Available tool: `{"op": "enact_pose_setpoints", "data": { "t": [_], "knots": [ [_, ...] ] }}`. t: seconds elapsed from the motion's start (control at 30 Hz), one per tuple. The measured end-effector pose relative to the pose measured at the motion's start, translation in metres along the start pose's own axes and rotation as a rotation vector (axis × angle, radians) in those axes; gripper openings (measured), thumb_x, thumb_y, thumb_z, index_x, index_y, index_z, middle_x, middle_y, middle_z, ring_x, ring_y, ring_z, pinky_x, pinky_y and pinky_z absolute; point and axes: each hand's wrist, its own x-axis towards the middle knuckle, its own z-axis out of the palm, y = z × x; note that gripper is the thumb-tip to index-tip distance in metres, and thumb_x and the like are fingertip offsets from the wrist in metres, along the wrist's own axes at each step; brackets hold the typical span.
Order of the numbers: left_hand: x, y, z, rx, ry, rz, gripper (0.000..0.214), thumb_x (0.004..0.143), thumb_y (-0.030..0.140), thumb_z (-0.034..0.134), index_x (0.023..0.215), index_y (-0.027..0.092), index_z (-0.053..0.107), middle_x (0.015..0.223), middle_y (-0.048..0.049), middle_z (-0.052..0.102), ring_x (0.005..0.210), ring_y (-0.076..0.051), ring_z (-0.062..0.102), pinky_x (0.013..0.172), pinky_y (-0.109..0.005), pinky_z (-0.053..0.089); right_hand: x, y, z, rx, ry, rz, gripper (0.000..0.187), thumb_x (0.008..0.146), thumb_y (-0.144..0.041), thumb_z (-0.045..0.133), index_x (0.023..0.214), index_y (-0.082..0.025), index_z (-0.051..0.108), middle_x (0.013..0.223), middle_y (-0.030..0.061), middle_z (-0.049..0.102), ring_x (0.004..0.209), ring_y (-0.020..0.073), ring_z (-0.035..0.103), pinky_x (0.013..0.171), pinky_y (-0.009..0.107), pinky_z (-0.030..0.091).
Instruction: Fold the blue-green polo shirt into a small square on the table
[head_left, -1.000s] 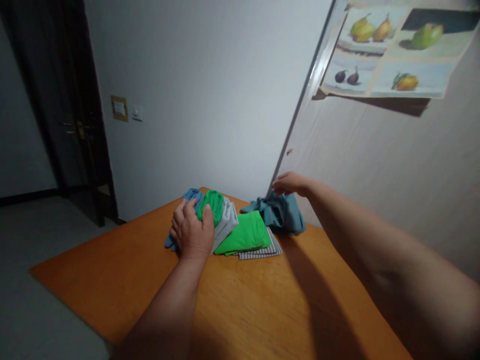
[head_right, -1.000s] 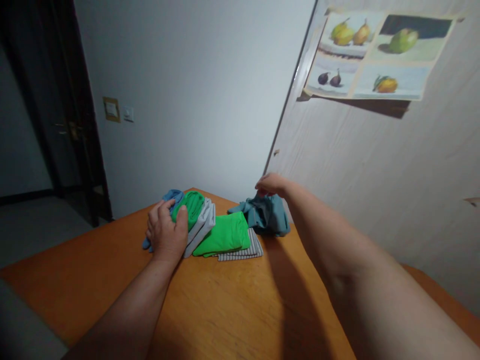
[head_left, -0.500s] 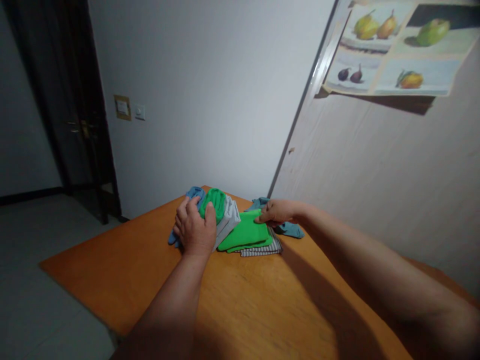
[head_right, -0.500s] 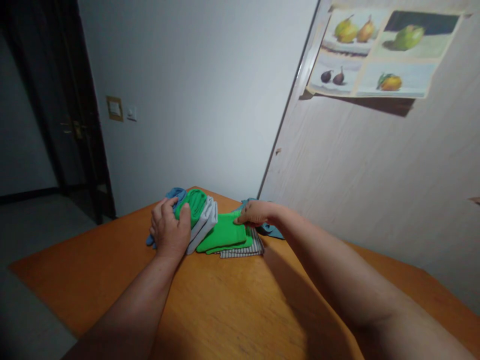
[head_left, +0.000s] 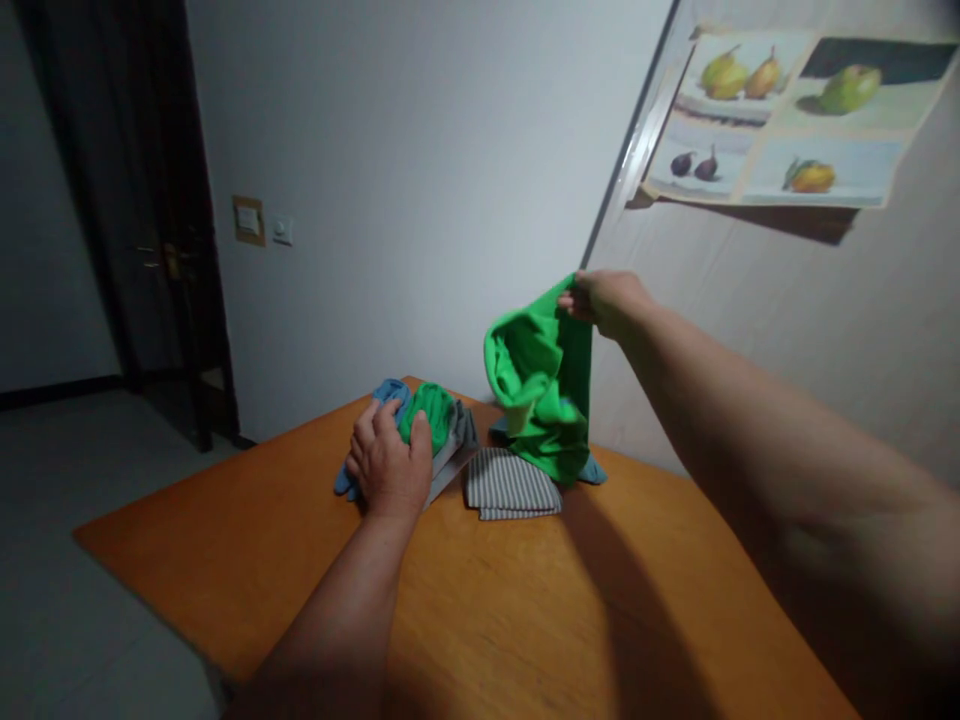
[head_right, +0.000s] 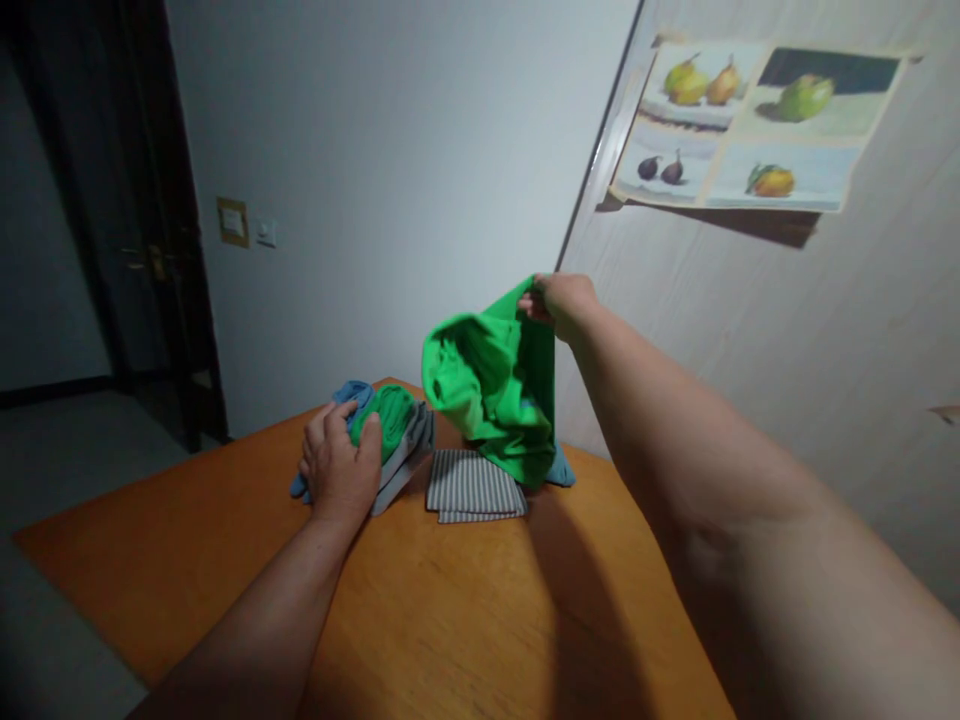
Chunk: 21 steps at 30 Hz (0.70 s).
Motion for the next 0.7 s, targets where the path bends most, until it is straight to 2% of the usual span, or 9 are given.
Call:
{"op": "enact_pose_setpoints", "data": {
  "t": [0.1, 0.17, 0.3, 0.4, 0.47, 0.57, 0.63, 0.7],
  "knots": [
    [0.0, -0.001, 0.0, 0.001, -0.003, 0.008, 0.042, 0.096, 0.045, 0.052, 0.131, 0.023, 0.06, 0.145, -0.0132, 0.053, 0.135, -0.032, 0.047, 0.109, -0.05, 0.036, 0.017, -0.013, 0.004, 0.113, 0.187, -0.185, 0.02, 0.096, -0.032, 0.059, 0.083, -0.02, 0.05, 0.072, -0.003, 0.053, 0.064, 0.0094, 0.053, 0.06, 0.02, 0.05],
    [0.0, -0.001, 0.001, 0.008, -0.007, 0.009, 0.042, 0.096, 0.045, 0.052, 0.13, 0.023, 0.06, 0.145, -0.0132, 0.053, 0.135, -0.032, 0.047, 0.11, -0.05, 0.036, 0.026, -0.016, 0.004, 0.093, 0.291, -0.28, 0.023, 0.096, -0.032, 0.059, 0.078, -0.02, 0.05, 0.07, -0.0039, 0.05, 0.065, 0.01, 0.05, 0.06, 0.021, 0.047],
    [0.0, -0.002, 0.002, 0.014, -0.015, 0.0, 0.041, 0.095, 0.045, 0.053, 0.13, 0.024, 0.06, 0.145, -0.0127, 0.053, 0.134, -0.032, 0.048, 0.109, -0.049, 0.036, 0.039, -0.011, -0.003, -0.069, 0.271, -0.255, 0.024, 0.094, -0.029, 0.06, 0.073, -0.02, 0.054, 0.067, -0.004, 0.046, 0.065, 0.0124, 0.05, 0.06, 0.024, 0.045],
    [0.0, -0.001, 0.001, 0.013, -0.026, -0.003, 0.042, 0.095, 0.045, 0.053, 0.13, 0.024, 0.06, 0.146, -0.0126, 0.053, 0.134, -0.032, 0.048, 0.109, -0.049, 0.036, 0.046, -0.006, -0.011, -0.098, 0.308, -0.276, 0.022, 0.099, -0.032, 0.05, 0.083, -0.019, 0.058, 0.074, -0.0028, 0.052, 0.07, 0.0124, 0.054, 0.063, 0.024, 0.046],
    [0.0, -0.001, 0.001, 0.014, -0.028, -0.003, 0.042, 0.095, 0.045, 0.053, 0.131, 0.024, 0.06, 0.146, -0.0124, 0.052, 0.134, -0.032, 0.048, 0.109, -0.049, 0.036, 0.045, -0.001, -0.016, -0.196, 0.281, -0.203, 0.019, 0.098, -0.033, 0.052, 0.088, -0.018, 0.061, 0.078, -0.0011, 0.058, 0.072, 0.0134, 0.058, 0.064, 0.026, 0.049],
    [-0.001, 0.0, 0.0, 0.014, -0.027, -0.009, 0.042, 0.096, 0.046, 0.052, 0.13, 0.024, 0.06, 0.146, -0.0121, 0.052, 0.134, -0.032, 0.048, 0.109, -0.049, 0.036, 0.028, 0.012, -0.023, -0.372, 0.045, 0.047, 0.019, 0.082, -0.032, 0.075, 0.083, -0.016, 0.065, 0.071, 0.0036, 0.064, 0.066, 0.0179, 0.062, 0.059, 0.029, 0.051],
    [-0.001, 0.001, 0.0, 0.011, -0.028, -0.007, 0.042, 0.096, 0.046, 0.052, 0.13, 0.024, 0.06, 0.146, -0.012, 0.053, 0.134, -0.033, 0.048, 0.108, -0.05, 0.037, 0.004, 0.026, -0.024, -0.531, -0.291, 0.236, 0.029, 0.072, -0.035, 0.086, 0.084, -0.015, 0.069, 0.066, 0.0064, 0.067, 0.062, 0.0197, 0.064, 0.056, 0.029, 0.051],
    [-0.001, 0.001, 0.0, 0.007, -0.025, -0.005, 0.042, 0.096, 0.046, 0.052, 0.13, 0.023, 0.061, 0.146, -0.0119, 0.053, 0.134, -0.033, 0.049, 0.108, -0.05, 0.037, -0.028, 0.044, -0.02, -0.694, -0.591, 0.33, 0.045, 0.064, -0.043, 0.092, 0.093, -0.015, 0.072, 0.066, 0.0065, 0.068, 0.058, 0.0186, 0.064, 0.054, 0.027, 0.049]
  ]
}}
